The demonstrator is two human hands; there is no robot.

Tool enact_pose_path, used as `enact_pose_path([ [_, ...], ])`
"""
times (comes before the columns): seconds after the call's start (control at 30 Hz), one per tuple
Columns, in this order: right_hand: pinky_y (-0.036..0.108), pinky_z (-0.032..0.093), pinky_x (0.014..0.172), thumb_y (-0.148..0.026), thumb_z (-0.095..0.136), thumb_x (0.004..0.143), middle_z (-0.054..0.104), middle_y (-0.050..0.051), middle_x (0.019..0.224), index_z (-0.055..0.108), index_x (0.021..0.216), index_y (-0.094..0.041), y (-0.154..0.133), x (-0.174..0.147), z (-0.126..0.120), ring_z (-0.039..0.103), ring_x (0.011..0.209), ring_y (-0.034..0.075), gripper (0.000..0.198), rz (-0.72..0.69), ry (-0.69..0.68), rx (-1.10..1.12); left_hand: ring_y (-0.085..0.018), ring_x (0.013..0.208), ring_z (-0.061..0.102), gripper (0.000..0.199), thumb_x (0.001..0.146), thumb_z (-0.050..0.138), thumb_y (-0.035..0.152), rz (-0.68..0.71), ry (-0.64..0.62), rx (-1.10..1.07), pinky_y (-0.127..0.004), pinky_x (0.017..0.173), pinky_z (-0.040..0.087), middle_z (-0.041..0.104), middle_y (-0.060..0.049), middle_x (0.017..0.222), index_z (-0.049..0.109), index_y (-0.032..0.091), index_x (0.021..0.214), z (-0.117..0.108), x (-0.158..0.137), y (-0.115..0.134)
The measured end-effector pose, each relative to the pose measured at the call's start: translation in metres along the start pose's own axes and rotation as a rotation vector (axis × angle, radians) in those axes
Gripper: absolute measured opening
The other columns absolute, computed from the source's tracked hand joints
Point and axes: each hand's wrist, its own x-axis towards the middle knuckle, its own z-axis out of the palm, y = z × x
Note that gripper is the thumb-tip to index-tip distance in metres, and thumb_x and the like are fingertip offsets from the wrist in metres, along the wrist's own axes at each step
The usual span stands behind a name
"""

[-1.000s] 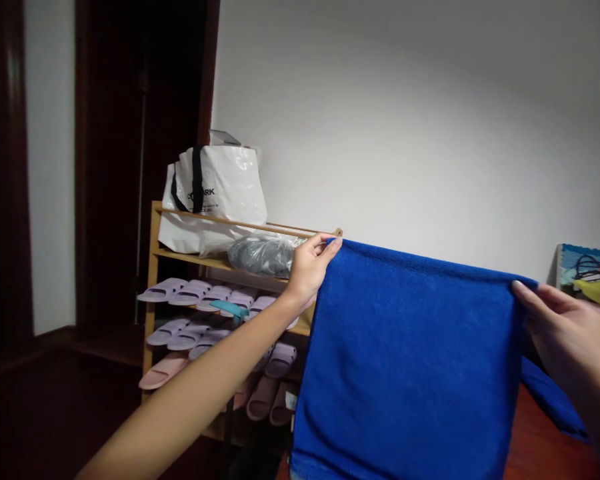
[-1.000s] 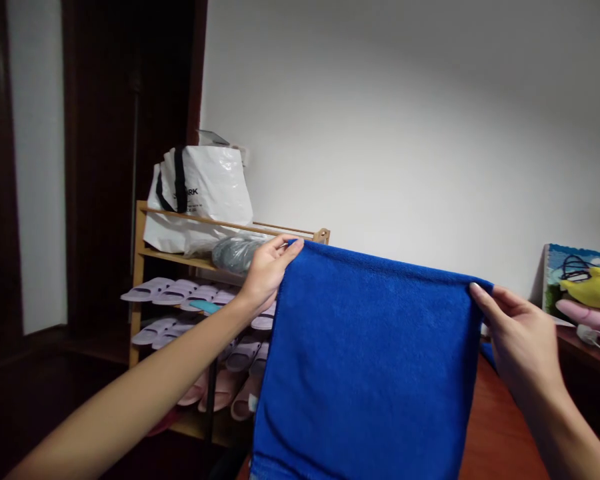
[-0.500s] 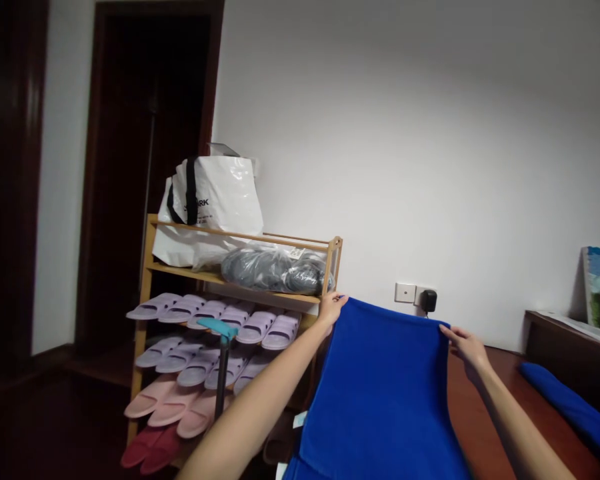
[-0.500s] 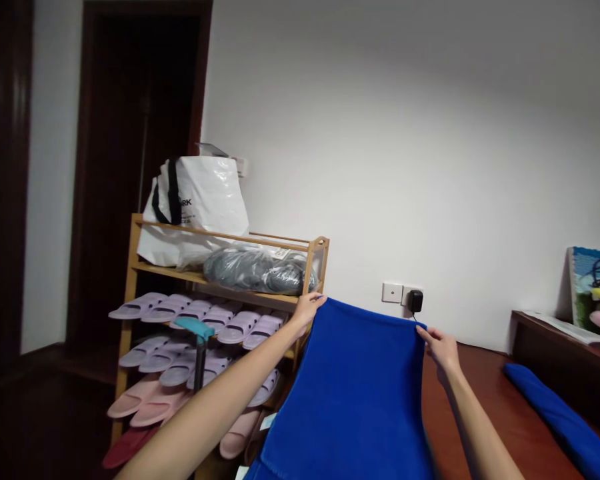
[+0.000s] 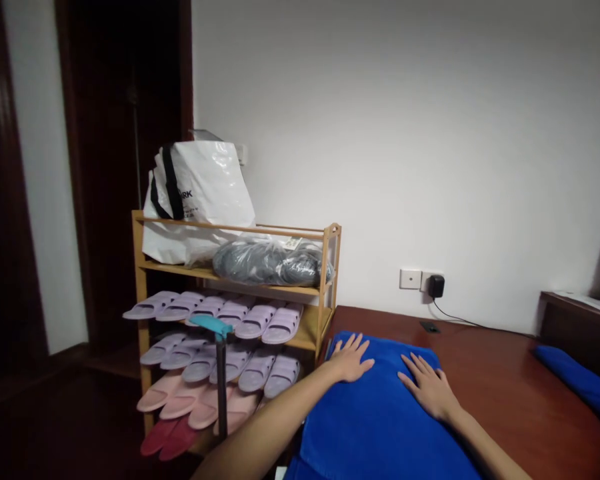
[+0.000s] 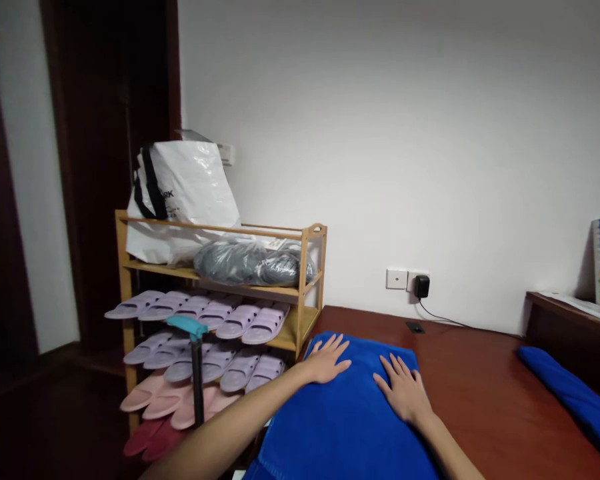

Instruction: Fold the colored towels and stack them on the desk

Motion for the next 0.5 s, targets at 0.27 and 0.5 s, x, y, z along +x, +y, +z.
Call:
enact_pose_path([
  [0.27,0.046,0.014,0.113,-0.070,0.021,0.083,0.023,-0.002,0.150,0.031,0.142,-0.031,-0.009,-0.029,-0.003,0.014,0.140,0.020,0.071,0.009,-0.150,-0.206,-0.027,0.140,0.012,0.067,0.093,0.015,0.058,-0.032,-0.088,0.112,-0.054,0.110,0.008,0.019,-0.010,0.153,0.026,0.019,0.146,0.015,-0.029,0.001],
  [0.5,0.046,0.016,0.113,-0.068,0.018,0.085,0.023,0.002,0.150,0.029,0.143,-0.028,-0.034,-0.085,-0.015,0.013,0.140,0.020,0.071,0.045,-0.157,-0.257,-0.025,0.141,0.011,0.067,0.093,0.015,0.060,0.009,-0.106,0.115,-0.052,0.110,0.008,0.018,-0.007,0.153,0.026,0.021,0.146,0.010,-0.073,0.024],
])
